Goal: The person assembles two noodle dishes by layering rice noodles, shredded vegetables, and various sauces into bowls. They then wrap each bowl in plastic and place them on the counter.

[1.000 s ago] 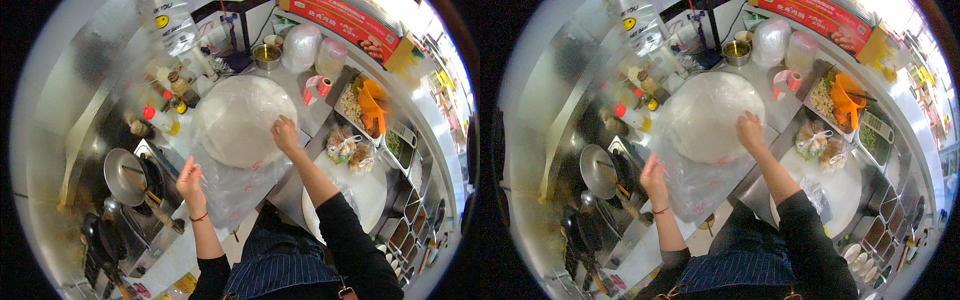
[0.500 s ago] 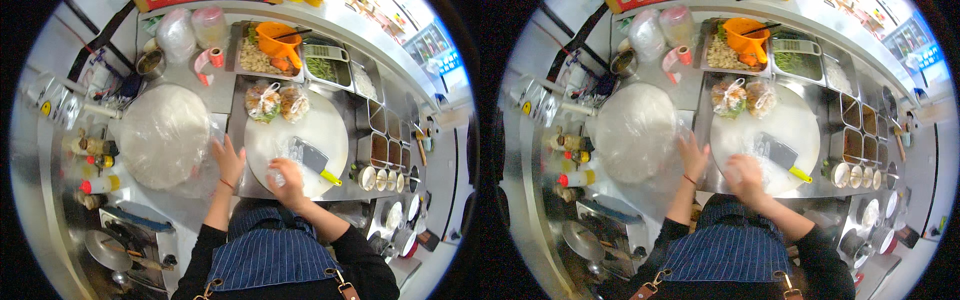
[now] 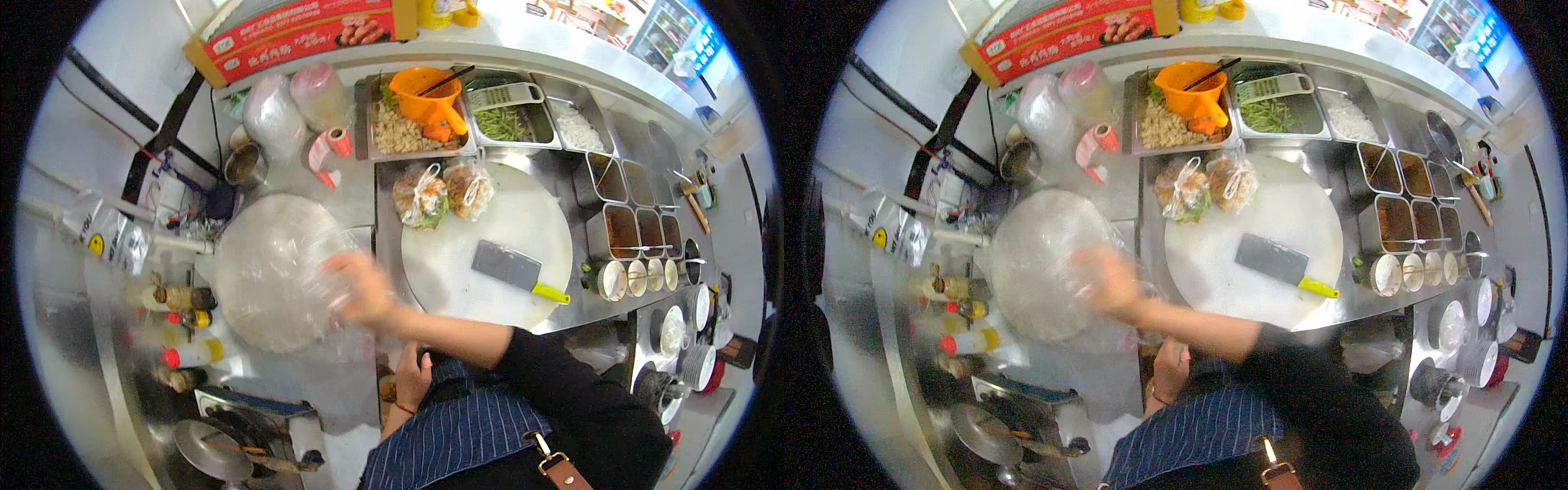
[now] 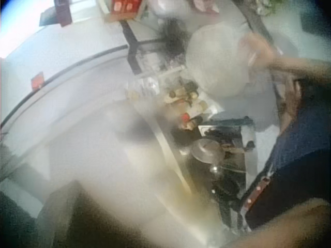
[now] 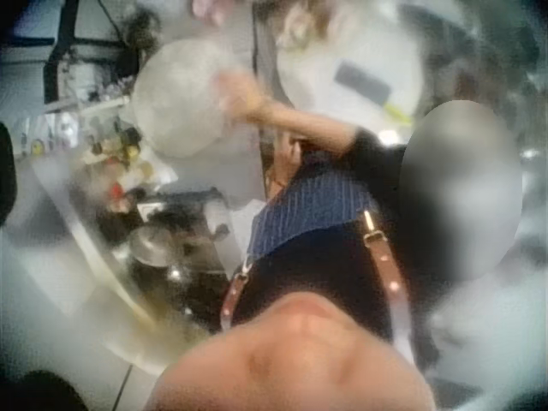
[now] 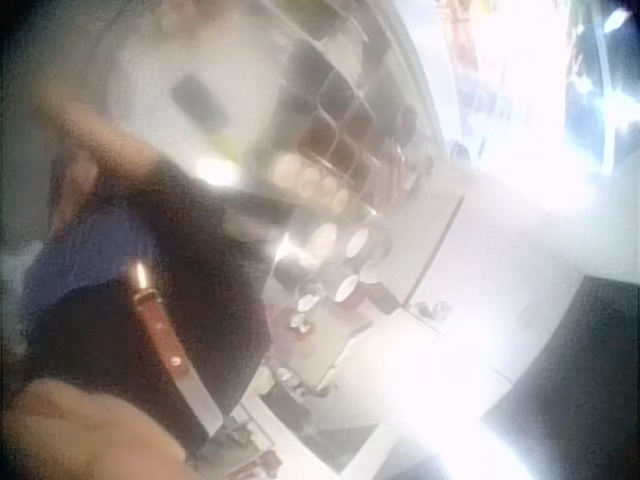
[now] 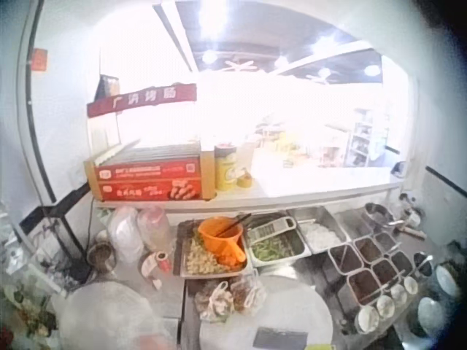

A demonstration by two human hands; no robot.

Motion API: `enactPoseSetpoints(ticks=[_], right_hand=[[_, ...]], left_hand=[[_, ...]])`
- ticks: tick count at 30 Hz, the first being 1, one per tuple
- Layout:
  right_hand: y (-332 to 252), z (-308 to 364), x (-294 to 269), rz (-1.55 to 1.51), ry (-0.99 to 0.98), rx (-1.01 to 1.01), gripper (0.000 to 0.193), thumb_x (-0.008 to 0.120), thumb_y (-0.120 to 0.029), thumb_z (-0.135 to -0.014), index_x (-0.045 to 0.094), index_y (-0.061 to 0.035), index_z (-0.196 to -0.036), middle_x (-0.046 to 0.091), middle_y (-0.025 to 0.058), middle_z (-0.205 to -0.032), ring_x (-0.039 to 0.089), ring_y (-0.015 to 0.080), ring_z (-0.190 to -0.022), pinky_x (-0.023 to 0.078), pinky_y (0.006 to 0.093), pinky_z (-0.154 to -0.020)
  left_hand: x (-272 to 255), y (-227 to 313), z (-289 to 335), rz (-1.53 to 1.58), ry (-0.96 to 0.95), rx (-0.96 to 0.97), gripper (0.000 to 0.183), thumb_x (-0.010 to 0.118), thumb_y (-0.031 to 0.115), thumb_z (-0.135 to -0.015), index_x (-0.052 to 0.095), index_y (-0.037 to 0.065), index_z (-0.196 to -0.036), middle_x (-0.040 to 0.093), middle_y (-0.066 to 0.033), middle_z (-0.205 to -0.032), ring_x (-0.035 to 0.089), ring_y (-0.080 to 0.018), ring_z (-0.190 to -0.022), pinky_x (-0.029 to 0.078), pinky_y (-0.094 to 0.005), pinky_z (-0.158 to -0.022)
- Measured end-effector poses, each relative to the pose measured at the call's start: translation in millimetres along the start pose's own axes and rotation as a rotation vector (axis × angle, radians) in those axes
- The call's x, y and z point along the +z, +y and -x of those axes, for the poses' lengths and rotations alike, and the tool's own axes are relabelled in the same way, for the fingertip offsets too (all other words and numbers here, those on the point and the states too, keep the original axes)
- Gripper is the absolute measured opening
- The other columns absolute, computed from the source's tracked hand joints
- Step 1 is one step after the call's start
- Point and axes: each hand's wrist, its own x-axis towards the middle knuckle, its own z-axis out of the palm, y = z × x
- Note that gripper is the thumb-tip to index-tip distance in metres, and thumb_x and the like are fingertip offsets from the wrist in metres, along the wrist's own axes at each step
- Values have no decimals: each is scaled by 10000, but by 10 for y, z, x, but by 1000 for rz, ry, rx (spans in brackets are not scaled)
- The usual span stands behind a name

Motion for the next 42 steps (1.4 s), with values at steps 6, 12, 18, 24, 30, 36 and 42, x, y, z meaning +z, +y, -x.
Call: enactPoseSetpoints(ticks=[6, 12, 18, 24, 30, 36, 42], right_hand=[[-361, -184, 1301, 290, -1140, -141, 707, 735, -99, -724, 432, -6, -1356, 284, 222, -1488, 339, 358, -1359, 314, 490, -1109], [-53, -279, 1045, -12, -959, -326, 417, 687, -249, -820, 622, -6, -1152, 501, 183, -1371, 520, 332, -1209, 358, 481, -1068], [167, 533, -966, -143, -740, 295, 448, 577, -407, -914, 663, 16, -1032, 672, 212, -974, 627, 377, -915, 486, 455, -782], [-228, 1756, -3181, 44, -188, 659, 510, 408, -471, -999, 678, -40, -1028, 676, 189, -953, 629, 328, -863, 484, 415, -744], [-622, 3505, -5800, 812, 891, 1073, 214, 598, -167, -870, 676, -29, -1014, 688, 175, -954, 669, 312, -872, 530, 403, -768], [-790, 4930, -7800, 1189, 788, 1454, 636, 683, -206, -805, 458, -182, -1399, 514, 258, -1208, 584, 391, -1042, 520, 463, -828], [-1068, 5001, -8132, 879, 654, 1374, 649, 694, -304, -812, 464, -128, -1393, 445, 286, -1354, 600, 384, -1048, 504, 456, -883]], left_hand=[[-218, -108, -108, -214, 69, 235, 275, 655, 116, -801, 646, -66, -1007, 664, -235, -1038, 614, -409, -986, 467, -458, -859], [-279, 12, -295, 109, 50, -115, 296, 684, 157, -790, 639, -104, -923, 671, -249, -870, 642, -393, -851, 483, -443, -758], [-260, 670, -810, -314, -423, 95, 410, 688, 184, -817, 599, -69, -1127, 637, -238, -1066, 615, -369, -1005, 470, -429, -842], [490, 1735, -985, -188, -816, 734, 569, 710, 129, -765, 541, 8, -1295, 497, -237, -1380, 424, -386, -1328, 340, -483, -1072], [1681, 2828, -797, -103, -699, 704, 465, 623, 84, -816, 557, -17, -1265, 538, -228, -1337, 488, -397, -1258, 361, -454, -1061], [3255, 3839, -355, -86, -930, 787, 376, 601, 33, -844, 589, -33, -1214, 605, -196, -1228, 580, -318, -1128, 448, -378, -968], [4768, 4169, 91, -8, -1251, 461, 530, 618, 46, -870, 456, -17, -1371, 557, -181, -1292, 567, -286, -1163, 451, -358, -958]])
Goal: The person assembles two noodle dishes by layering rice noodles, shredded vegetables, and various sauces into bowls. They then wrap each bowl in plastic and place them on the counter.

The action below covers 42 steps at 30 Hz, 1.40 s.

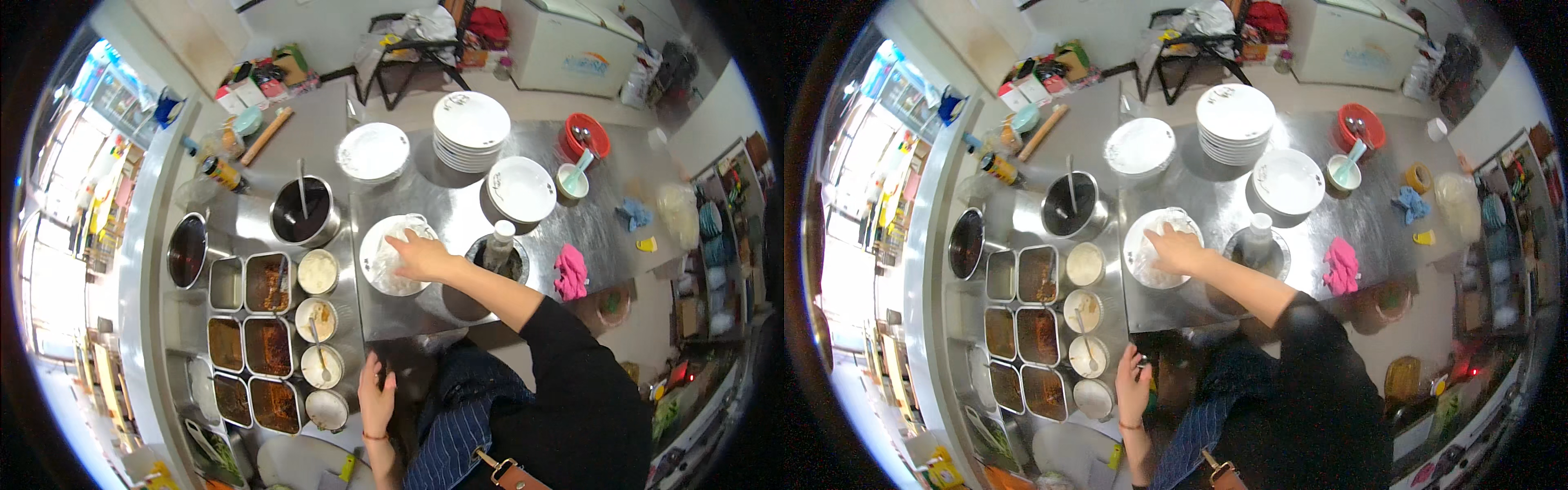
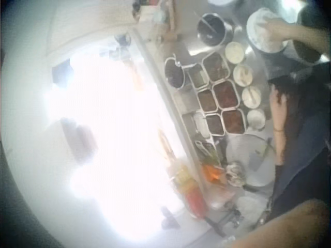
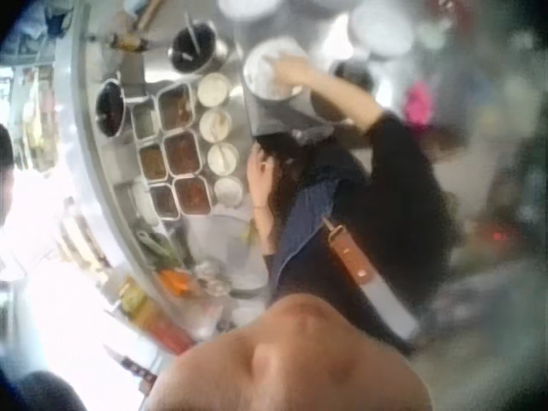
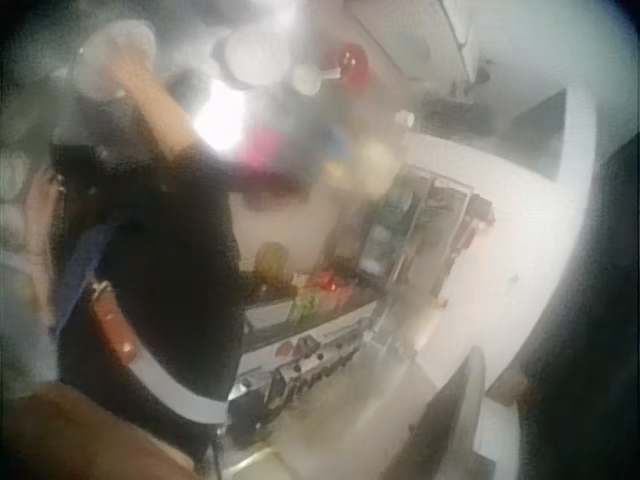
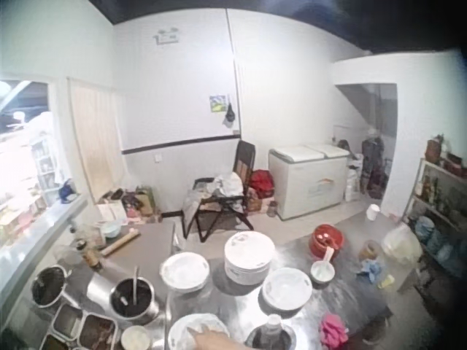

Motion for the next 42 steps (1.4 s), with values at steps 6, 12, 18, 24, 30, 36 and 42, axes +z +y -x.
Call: enactPoseSetpoints(ticks=[6, 12, 18, 24, 30, 36, 42], right_hand=[[989, 1164, -923, -205, 961, 301, 164, 607, -56, -845, 616, -32, -1007, 643, 107, -774, 648, 247, -680, 493, 340, -618], [1297, 1752, -437, -833, 73, 779, 683, 665, -279, -826, 383, 77, -1335, 638, 155, -676, 638, 200, -499, 529, 323, -414], [1292, 1758, -181, -900, 190, 768, 512, 560, -117, -798, 442, 124, -1234, 633, 198, -665, 629, 236, -461, 530, 355, -403], [1326, 1804, -280, -815, 289, 748, 370, 561, -100, -768, 537, 150, -1039, 622, 189, -628, 616, 230, -437, 520, 358, -402], [2130, 2171, -369, -389, 347, 684, 367, 618, -182, -716, 605, 93, -958, 655, 203, -720, 652, 327, -658, 501, 427, -603], [2978, 2634, -571, -369, 532, 702, 279, 597, -118, -673, 616, 82, -866, 597, 141, -681, 580, 239, -610, 462, 397, -599], [3389, 2893, -877, -683, 535, 721, 235, 592, -128, -718, 516, 58, -840, 491, 81, -658, 421, 188, -537, 382, 369, -530]], left_hand=[[310, -278, -983, 12, -78, -70, 779, 609, 57, -881, 152, -8, -1508, 407, -228, -1427, 499, -331, -1243, 467, -382, -947], [435, -412, -1659, 403, -59, -339, 745, 526, 74, -937, 87, 109, -1538, 447, -199, -1383, 581, -244, -1067, 508, -419, -871], [615, -328, -1928, 719, -175, -344, 739, 468, 28, -941, 74, 210, -1539, 503, -172, -1289, 575, -323, -1096, 514, -507, -868], [751, -365, -2111, 962, -179, -408, 731, 360, -111, -894, 143, 244, -1495, 368, -205, -1424, 529, -398, -1191, 508, -562, -901], [987, -246, -2035, 1032, -130, -309, 728, 378, -168, -830, 209, 204, -1433, 347, -212, -1424, 513, -416, -1205, 546, -553, -885], [1745, 57, -1769, 978, -52, -367, 678, 418, -156, -852, 198, 151, -1415, 350, -215, -1405, 477, -410, -1250, 527, -560, -922], [2477, 163, -1718, 1043, -15, -360, 712, 470, -145, -849, 262, 194, -1439, 426, -154, -1350, 557, -323, -1136, 571, -471, -820]])
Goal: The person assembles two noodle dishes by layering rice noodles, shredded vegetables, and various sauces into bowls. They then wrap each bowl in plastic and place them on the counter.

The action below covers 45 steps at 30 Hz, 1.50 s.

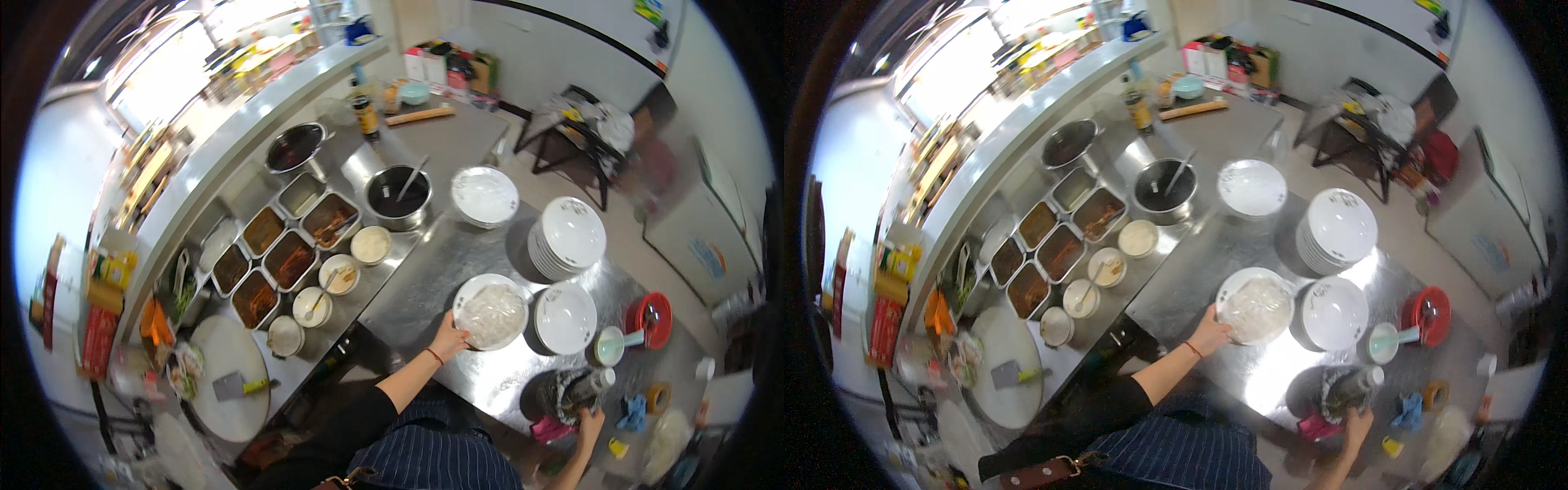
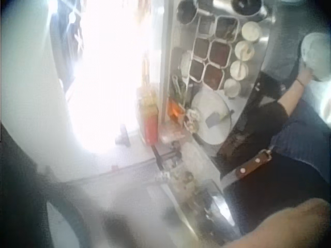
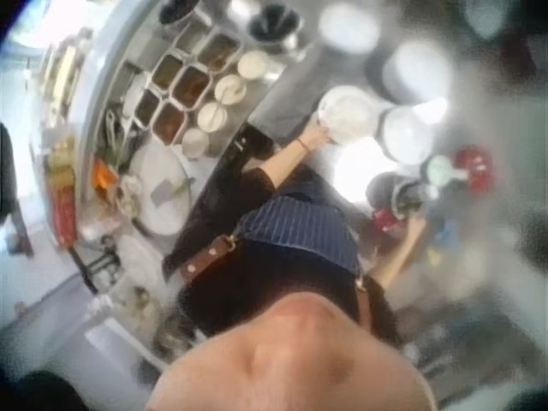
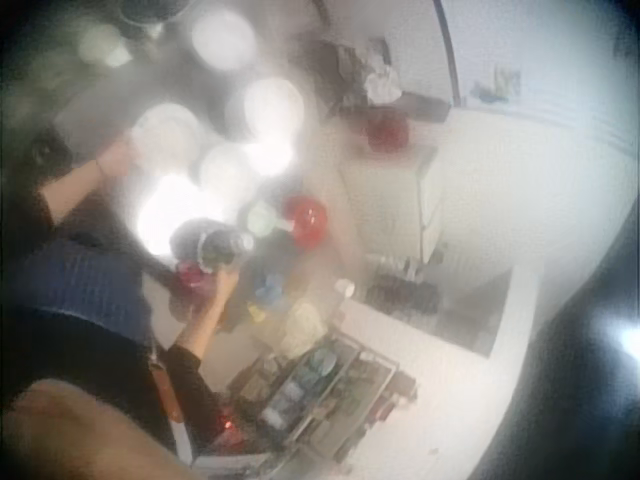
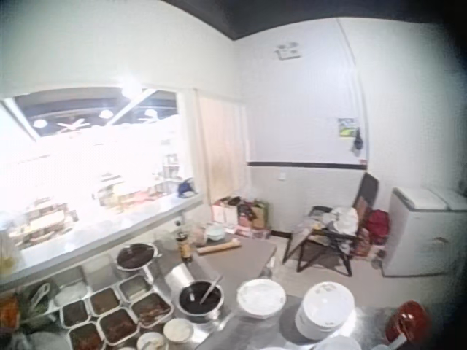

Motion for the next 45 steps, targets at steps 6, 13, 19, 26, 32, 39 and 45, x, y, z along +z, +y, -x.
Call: enactPoseSetpoints(ticks=[6, 13, 19, 26, 32, 39, 45], right_hand=[[-316, -368, -476, 528, -84, -459, 540, 742, -333, -835, 577, 70, -1153, 587, 176, -944, 527, 272, -835, 425, 392, -756], [-329, -614, 200, 265, 150, -424, 455, 692, -286, -887, 558, 52, -1161, 592, 103, -780, 505, 154, -647, 382, 327, -587], [-724, -222, 272, 678, 403, -309, 434, 661, -370, -882, 584, 21, -1054, 658, 177, -964, 642, 330, -857, 482, 422, -767], [-805, -58, 452, 672, 741, -389, 438, 562, -198, -876, 517, 61, -1226, 549, 268, -1189, 545, 397, -1092, 436, 437, -924], [-1711, -41, 1858, 465, 402, -843, 318, 561, -15, -830, 586, 45, -1141, 577, 192, -1145, 549, 341, -1068, 439, 412, -927], [-3390, -118, 3857, 296, 71, -1114, 246, 592, 18, -822, 600, -11, -1066, 609, 125, -1007, 621, 235, -853, 499, 331, -758], [-4903, -1019, 6129, 296, -118, -1211, 294, 633, -38, -766, 605, -31, -1059, 631, 161, -1005, 636, 301, -898, 506, 372, -791]], left_hand=[[-75, -99, 0, -132, 93, -12, 685, 520, 36, -869, 295, 220, -1489, 550, -104, -1193, 577, -219, -1049, 519, -395, -858], [-593, 49, 529, -135, 108, -44, 526, 569, 163, -928, 404, 63, -1418, 580, -77, -1253, 579, -185, -1112, 472, -370, -953], [-1196, 329, 1259, -258, 117, -35, 396, 569, 214, -954, 527, 74, -1322, 615, -67, -1225, 605, -166, -1058, 491, -312, -900], [-2235, 452, 2172, -536, -12, 33, 431, 575, 161, -944, 494, 0, -1336, 639, -110, -1183, 617, -165, -1028, 496, -269, -856], [-3231, 355, 3102, -590, 155, -114, 601, 660, 248, -908, 438, -41, -1386, 572, -179, -1303, 576, -229, -1156, 467, -310, -957], [-3859, 66, 3626, -216, 349, -352, 649, 644, 268, -930, 372, -55, -1423, 557, -202, -1310, 568, -229, -1169, 457, -317, -971], [-4192, 166, 3490, -78, 637, -453, 686, 495, 476, -973, 354, 6, -1453, 519, -139, -1371, 539, -235, -1218, 467, -336, -943]])
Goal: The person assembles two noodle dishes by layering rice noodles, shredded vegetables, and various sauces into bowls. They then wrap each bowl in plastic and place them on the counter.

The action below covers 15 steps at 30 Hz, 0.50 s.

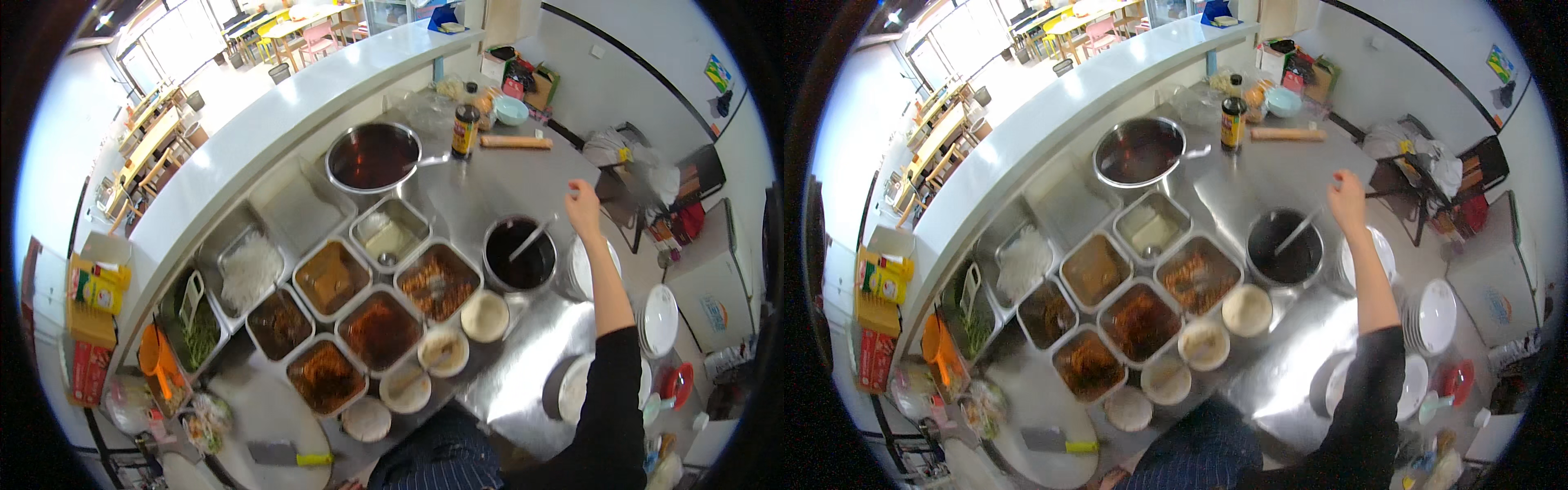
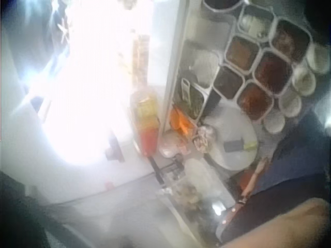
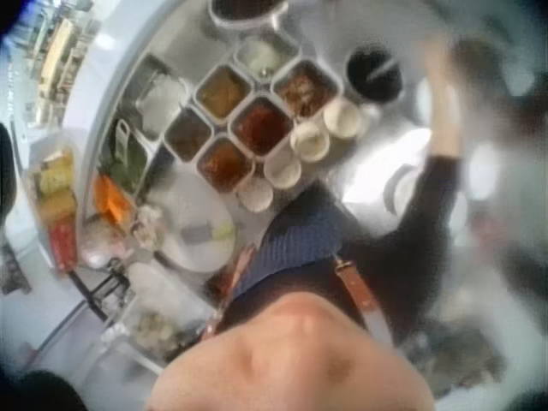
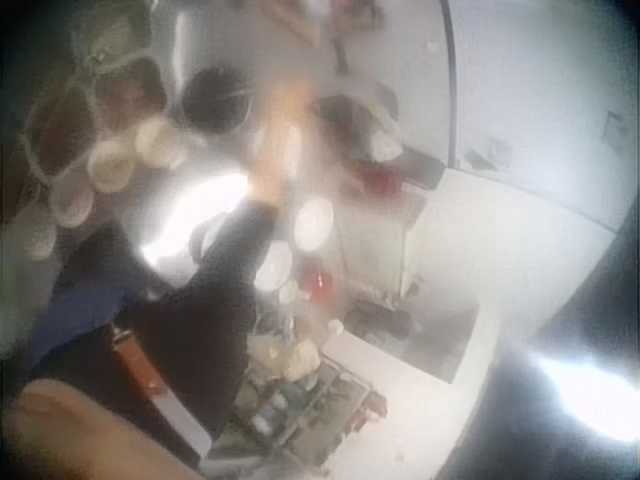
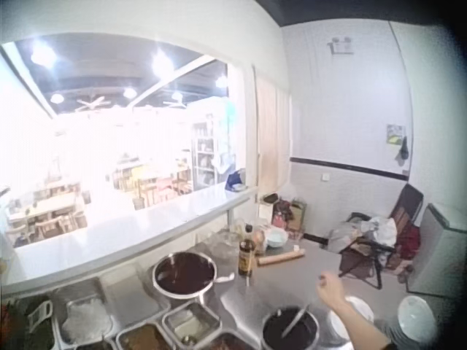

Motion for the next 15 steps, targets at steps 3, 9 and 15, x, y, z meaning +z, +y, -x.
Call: enactPoseSetpoints(ticks=[3, 9, 15], right_hand=[[58, -948, 1000, 81, -92, 11, 315, 606, -25, -769, 592, 0, -1083, 612, 200, -1096, 609, 349, -1005, 489, 415, -877], [595, -2006, 2553, 136, -244, 144, 407, 551, -4, -806, 489, 31, -1206, 516, 251, -1276, 528, 424, -1151, 450, 489, -960], [1885, -2834, 3715, 597, -324, -5, 567, 511, -207, -919, 365, 22, -1418, 373, 252, -1464, 331, 387, -1371, 241, 420, -1154]], left_hand=[[158, 790, -136, 44, 169, -56, 694, 480, 499, -965, 356, 22, -1454, 508, -137, -1381, 524, -243, -1229, 454, -360, -950], [364, 2164, -79, 46, 416, -144, 712, 449, 545, -948, 361, 55, -1456, 485, -131, -1400, 494, -258, -1253, 427, -410, -964], [514, 1928, 661, 130, 576, -334, 731, 417, 592, -931, 367, 87, -1458, 463, -125, -1419, 464, -273, -1277, 400, -459, -978]])
